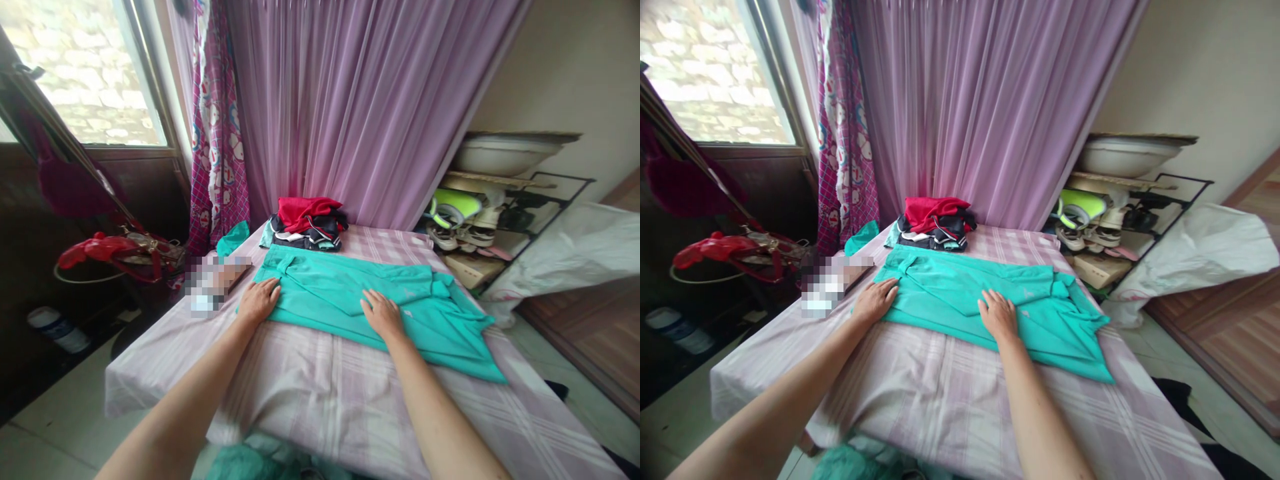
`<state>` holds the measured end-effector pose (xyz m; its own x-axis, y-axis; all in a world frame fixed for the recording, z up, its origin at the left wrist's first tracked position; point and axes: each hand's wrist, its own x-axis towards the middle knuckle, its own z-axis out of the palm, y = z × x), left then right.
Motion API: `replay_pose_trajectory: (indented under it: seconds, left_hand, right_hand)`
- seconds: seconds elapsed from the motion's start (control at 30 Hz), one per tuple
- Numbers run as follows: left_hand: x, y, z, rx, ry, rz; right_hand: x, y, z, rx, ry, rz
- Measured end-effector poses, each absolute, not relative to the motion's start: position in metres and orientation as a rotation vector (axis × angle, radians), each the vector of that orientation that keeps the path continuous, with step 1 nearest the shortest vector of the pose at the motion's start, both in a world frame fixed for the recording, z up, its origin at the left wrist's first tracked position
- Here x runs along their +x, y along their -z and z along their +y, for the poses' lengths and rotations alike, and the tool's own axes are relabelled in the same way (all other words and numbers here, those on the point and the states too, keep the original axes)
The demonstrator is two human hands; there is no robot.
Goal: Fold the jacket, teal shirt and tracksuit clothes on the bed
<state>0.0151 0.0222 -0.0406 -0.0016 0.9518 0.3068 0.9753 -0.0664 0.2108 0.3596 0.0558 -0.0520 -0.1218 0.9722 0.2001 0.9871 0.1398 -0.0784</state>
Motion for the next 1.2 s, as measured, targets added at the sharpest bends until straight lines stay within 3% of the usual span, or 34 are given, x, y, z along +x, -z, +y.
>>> replay_pose_trajectory:
  seconds: [0.73, 1.2]
  left_hand:
    - [0.012, 0.041, 0.022, -2.196, 0.618, -2.113]
    - [-0.016, 0.056, 0.017, -2.014, 0.987, -2.108]
  right_hand:
    - [0.366, 0.066, 0.048, -1.811, 0.197, -2.095]
    - [0.382, 0.084, 0.058, -1.673, 0.261, -2.137]
